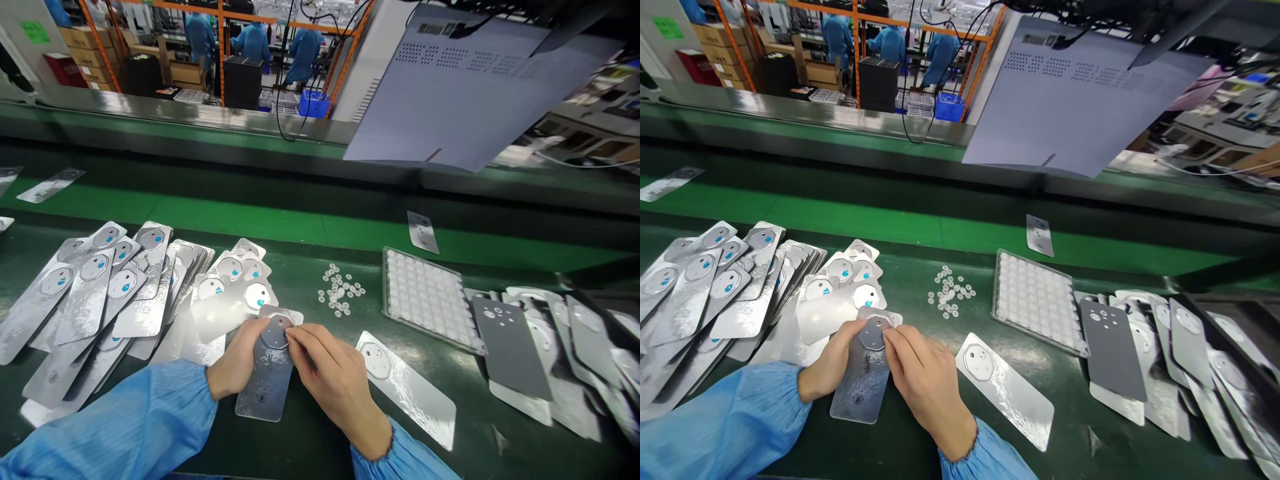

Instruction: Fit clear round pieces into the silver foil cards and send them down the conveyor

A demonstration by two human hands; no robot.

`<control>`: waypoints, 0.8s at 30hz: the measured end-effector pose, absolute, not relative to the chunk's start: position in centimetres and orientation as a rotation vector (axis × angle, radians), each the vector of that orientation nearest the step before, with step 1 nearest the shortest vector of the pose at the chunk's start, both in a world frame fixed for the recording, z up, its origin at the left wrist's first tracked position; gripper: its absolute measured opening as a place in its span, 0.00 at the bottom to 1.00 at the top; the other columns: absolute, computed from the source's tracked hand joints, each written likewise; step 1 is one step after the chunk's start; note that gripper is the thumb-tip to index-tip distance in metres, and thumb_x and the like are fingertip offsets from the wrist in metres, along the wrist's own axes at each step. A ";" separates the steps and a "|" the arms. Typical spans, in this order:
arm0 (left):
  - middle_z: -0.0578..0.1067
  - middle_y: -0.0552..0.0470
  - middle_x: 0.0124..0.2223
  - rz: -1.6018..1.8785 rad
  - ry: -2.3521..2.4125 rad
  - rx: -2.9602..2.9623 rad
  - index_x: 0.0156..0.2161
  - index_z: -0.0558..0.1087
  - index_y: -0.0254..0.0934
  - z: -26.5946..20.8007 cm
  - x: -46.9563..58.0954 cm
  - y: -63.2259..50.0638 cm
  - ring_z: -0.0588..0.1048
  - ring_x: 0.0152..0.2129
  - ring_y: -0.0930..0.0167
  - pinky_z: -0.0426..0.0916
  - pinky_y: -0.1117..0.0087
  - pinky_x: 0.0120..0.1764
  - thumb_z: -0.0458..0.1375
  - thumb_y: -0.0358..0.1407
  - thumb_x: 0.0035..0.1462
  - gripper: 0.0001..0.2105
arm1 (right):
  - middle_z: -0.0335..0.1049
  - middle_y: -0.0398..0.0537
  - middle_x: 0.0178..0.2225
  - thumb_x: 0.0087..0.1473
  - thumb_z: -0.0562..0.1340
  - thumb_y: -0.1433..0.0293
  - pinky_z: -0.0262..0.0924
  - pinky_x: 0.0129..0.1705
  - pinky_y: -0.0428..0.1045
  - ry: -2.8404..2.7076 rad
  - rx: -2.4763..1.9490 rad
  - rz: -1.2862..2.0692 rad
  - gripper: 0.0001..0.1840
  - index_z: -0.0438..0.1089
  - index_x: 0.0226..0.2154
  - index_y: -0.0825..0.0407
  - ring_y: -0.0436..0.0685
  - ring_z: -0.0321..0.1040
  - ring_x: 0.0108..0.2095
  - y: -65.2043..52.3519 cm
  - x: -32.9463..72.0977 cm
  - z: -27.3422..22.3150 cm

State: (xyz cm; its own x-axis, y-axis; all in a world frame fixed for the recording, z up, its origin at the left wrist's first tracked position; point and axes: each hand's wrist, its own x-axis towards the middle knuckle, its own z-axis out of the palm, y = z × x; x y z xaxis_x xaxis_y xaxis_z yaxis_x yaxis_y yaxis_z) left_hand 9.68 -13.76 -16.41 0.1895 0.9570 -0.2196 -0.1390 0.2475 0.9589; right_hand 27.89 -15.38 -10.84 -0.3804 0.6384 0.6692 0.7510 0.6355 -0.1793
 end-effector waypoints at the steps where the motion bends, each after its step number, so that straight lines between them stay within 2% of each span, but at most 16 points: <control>1: 0.81 0.46 0.49 0.992 1.081 0.954 0.45 0.81 0.37 -16.3 9.8 -13.7 0.73 0.56 0.55 0.59 0.55 0.66 0.56 0.50 0.64 0.20 | 0.78 0.49 0.36 0.70 0.60 0.76 0.63 0.31 0.48 -2.134 -1.064 -0.216 0.04 0.71 0.44 0.55 0.53 0.74 0.30 -15.4 27.9 -10.9; 11: 0.82 0.45 0.45 1.020 1.061 0.729 0.40 0.80 0.34 -13.7 10.5 -13.2 0.74 0.54 0.56 0.62 0.58 0.63 0.62 0.50 0.57 0.19 | 0.80 0.52 0.37 0.67 0.62 0.79 0.66 0.32 0.49 -2.139 -0.963 -0.231 0.08 0.73 0.46 0.54 0.54 0.77 0.32 -15.8 28.5 -11.5; 17: 0.83 0.46 0.43 1.026 1.048 0.725 0.37 0.79 0.35 -12.8 10.6 -13.2 0.76 0.51 0.56 0.65 0.60 0.60 0.64 0.49 0.53 0.17 | 0.78 0.50 0.35 0.65 0.62 0.80 0.71 0.34 0.48 -1.955 -0.924 0.012 0.10 0.74 0.44 0.52 0.54 0.77 0.33 -15.9 28.2 -11.9; 21: 0.84 0.42 0.40 0.827 0.829 0.609 0.38 0.80 0.32 -11.8 10.6 -13.3 0.81 0.42 0.54 0.73 0.59 0.48 0.59 0.55 0.56 0.24 | 0.75 0.49 0.33 0.65 0.62 0.77 0.69 0.29 0.46 -1.699 -1.084 0.301 0.07 0.74 0.40 0.50 0.55 0.75 0.32 -16.4 28.1 -10.9; 24: 0.84 0.40 0.42 0.748 0.734 0.560 0.42 0.80 0.31 -11.3 10.6 -13.2 0.83 0.35 0.57 0.74 0.63 0.38 0.58 0.55 0.57 0.26 | 0.73 0.48 0.30 0.67 0.62 0.70 0.62 0.19 0.46 -1.505 -1.284 0.422 0.07 0.74 0.36 0.50 0.54 0.70 0.23 -18.6 31.0 -9.5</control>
